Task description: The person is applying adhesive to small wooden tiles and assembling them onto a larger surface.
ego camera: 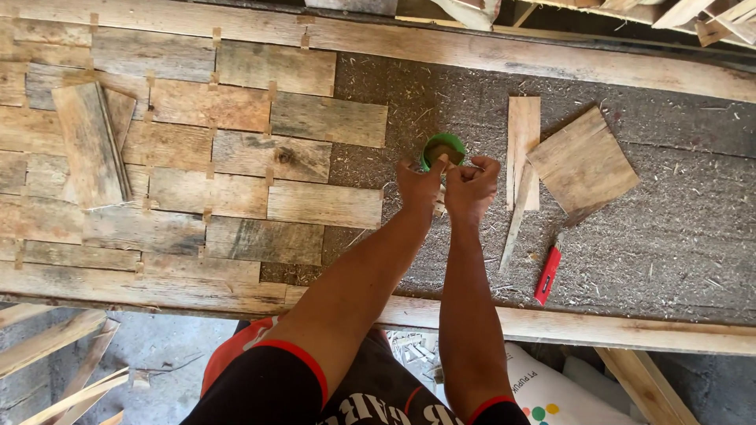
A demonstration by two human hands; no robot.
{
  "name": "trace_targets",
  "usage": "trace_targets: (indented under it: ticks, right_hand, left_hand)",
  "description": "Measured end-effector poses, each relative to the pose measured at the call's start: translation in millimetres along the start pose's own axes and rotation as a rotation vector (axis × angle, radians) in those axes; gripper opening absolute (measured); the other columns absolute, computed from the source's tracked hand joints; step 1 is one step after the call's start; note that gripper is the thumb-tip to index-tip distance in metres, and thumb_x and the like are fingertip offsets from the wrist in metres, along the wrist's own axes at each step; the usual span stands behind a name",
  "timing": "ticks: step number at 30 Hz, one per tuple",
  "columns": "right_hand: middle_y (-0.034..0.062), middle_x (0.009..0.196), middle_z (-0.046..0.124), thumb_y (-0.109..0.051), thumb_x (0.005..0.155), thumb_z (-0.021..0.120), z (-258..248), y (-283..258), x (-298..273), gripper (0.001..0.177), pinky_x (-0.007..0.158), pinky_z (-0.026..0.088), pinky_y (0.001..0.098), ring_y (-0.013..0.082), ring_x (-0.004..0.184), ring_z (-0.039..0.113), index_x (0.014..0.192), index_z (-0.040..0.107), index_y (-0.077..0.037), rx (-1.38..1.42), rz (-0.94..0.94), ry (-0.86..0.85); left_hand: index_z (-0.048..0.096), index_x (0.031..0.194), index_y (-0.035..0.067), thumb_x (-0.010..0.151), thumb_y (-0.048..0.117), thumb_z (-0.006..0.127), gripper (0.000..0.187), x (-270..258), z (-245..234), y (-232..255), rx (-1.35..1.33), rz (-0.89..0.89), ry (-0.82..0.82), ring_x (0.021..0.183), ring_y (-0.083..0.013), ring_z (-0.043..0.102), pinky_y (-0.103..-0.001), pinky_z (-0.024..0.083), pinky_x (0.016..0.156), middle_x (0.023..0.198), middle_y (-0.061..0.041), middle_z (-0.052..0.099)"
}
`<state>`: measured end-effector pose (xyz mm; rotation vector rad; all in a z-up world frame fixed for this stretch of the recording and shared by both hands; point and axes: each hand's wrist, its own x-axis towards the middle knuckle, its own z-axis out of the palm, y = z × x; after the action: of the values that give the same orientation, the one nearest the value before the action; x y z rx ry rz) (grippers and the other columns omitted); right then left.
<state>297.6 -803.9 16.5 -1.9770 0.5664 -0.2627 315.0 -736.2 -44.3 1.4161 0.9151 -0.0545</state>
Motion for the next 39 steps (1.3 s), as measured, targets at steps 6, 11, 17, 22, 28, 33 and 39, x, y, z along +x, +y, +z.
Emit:
trace_targets:
  ticks: [6, 11, 17, 22, 28, 33, 39]
  right_hand:
    - [0.0081, 0.088, 0.071, 0.001, 0.09, 0.074, -21, -18, -3, 0.039, 0.062, 0.062, 0.0259, 0.012, 0.076, 0.071, 0.119, 0.047, -0.001, 0.052, 0.1, 0.011]
    - [0.0099, 0.093, 0.073, 0.0, 0.095, 0.073, -32, -20, 0, 0.04, 0.07, 0.056, 0.025, 0.0127, 0.082, 0.07, 0.123, 0.044, 0.0, 0.117, 0.022, -0.094]
    - [0.0112, 0.097, 0.072, 0.001, 0.095, 0.072, -35, -20, 5, 0.043, 0.073, 0.056, 0.0254, 0.013, 0.085, 0.069, 0.128, 0.044, 0.001, 0.157, -0.058, -0.239]
    - [0.0121, 0.096, 0.073, 0.002, 0.094, 0.071, -36, -33, 5, 0.042, 0.072, 0.057, 0.0279, 0.0155, 0.085, 0.07, 0.128, 0.046, 0.001, 0.029, -0.063, -0.244]
    - [0.0095, 0.097, 0.075, -0.004, 0.096, 0.07, -32, -32, 7, 0.043, 0.071, 0.061, 0.0308, 0.016, 0.085, 0.074, 0.132, 0.048, 0.0, -0.096, -0.057, -0.178]
    - [0.0129, 0.102, 0.07, -0.014, 0.095, 0.076, -19, -12, 10, 0.037, 0.067, 0.058, 0.0344, 0.02, 0.082, 0.068, 0.125, 0.059, -0.001, -0.19, -0.117, -0.064]
    - [0.0093, 0.104, 0.07, -0.026, 0.093, 0.08, 7, 9, 7, 0.041, 0.074, 0.059, 0.0343, 0.0182, 0.09, 0.068, 0.119, 0.061, -0.001, -0.035, 0.002, -0.094]
  left_hand:
    - [0.046, 0.136, -0.003, 0.068, 0.032, 0.091, 0.088, -12, -9, 29, -0.03, -0.109, 0.023, 0.111, -0.0305, 0.064, -0.041, 0.053, 0.095, 0.127, -0.02, 0.062]
    - [0.049, 0.137, 0.0, 0.087, 0.035, 0.083, 0.07, -45, -32, 67, 0.112, 0.055, 0.017, 0.115, -0.0267, 0.06, -0.041, 0.052, 0.096, 0.129, -0.02, 0.06]
    - [0.05, 0.141, 0.0, 0.089, 0.016, 0.074, 0.059, -42, -37, 70, 0.132, 0.402, -0.196, 0.096, -0.0215, 0.07, -0.036, 0.058, 0.081, 0.112, -0.015, 0.072]
    - [0.046, 0.143, 0.0, 0.089, 0.006, 0.07, 0.06, -28, -31, 58, 0.015, 0.301, -0.299, 0.088, -0.0202, 0.074, -0.032, 0.061, 0.077, 0.1, -0.012, 0.075]
    - [0.051, 0.137, 0.006, 0.086, 0.011, 0.075, 0.057, -32, -34, 65, 0.402, 0.472, -0.152, 0.094, -0.0263, 0.076, -0.039, 0.059, 0.082, 0.102, -0.013, 0.077]
    - [0.05, 0.136, 0.007, 0.086, 0.011, 0.073, 0.055, -33, -31, 64, 0.491, 0.489, -0.09, 0.095, -0.0326, 0.075, -0.046, 0.058, 0.083, 0.103, -0.014, 0.075]
    - [0.047, 0.137, 0.009, 0.093, 0.017, 0.069, 0.05, -36, -26, 70, 0.556, 0.339, -0.096, 0.093, -0.0302, 0.075, -0.045, 0.058, 0.082, 0.102, -0.011, 0.075]
